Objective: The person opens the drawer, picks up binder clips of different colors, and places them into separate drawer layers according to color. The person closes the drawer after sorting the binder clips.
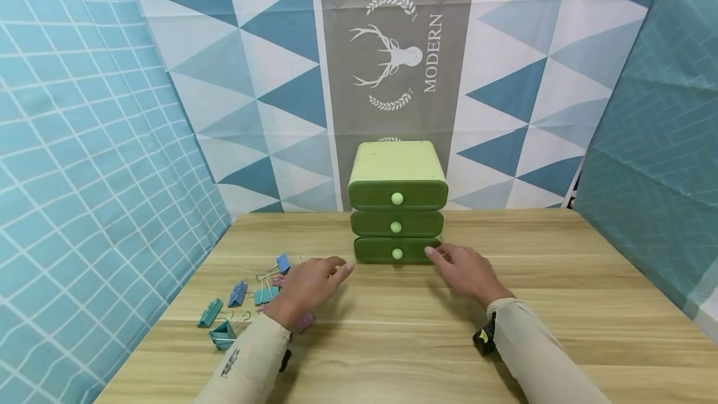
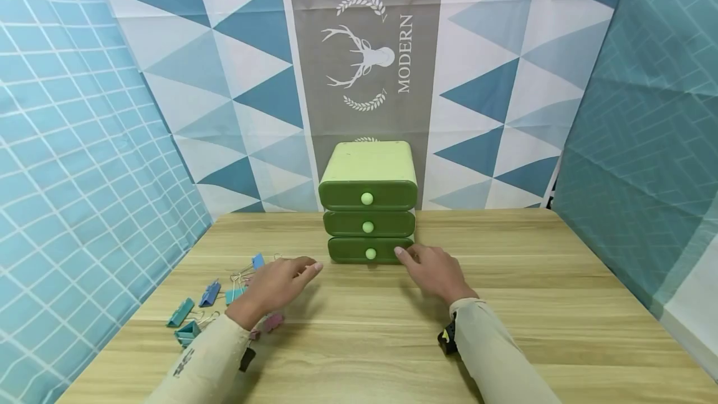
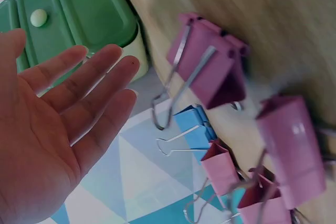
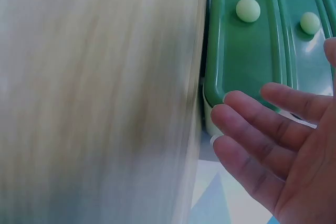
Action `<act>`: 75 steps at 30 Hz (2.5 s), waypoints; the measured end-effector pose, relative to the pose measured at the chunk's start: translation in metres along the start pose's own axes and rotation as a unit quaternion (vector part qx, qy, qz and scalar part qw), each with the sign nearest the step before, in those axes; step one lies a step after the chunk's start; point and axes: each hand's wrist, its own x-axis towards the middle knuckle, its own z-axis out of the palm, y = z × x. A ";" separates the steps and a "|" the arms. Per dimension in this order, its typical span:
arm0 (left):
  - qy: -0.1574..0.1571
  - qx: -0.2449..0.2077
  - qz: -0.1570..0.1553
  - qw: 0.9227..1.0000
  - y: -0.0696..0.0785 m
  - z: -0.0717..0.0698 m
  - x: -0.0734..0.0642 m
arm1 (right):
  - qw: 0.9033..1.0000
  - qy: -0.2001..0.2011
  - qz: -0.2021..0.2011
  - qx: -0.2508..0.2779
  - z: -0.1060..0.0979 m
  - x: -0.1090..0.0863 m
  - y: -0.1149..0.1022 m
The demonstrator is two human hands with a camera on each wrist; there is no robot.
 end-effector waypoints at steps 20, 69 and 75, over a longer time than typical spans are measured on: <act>0.106 -0.066 0.042 0.991 0.033 -0.020 0.011 | 1.000 0.003 -0.020 0.011 0.006 -0.001 -0.013; 0.102 -0.053 0.070 0.991 0.051 -0.027 0.008 | 0.954 0.265 -0.113 0.082 -0.072 0.047 -0.049; 0.090 -0.059 0.062 0.992 0.055 -0.031 0.010 | 0.952 0.276 -0.106 0.072 -0.074 0.053 -0.049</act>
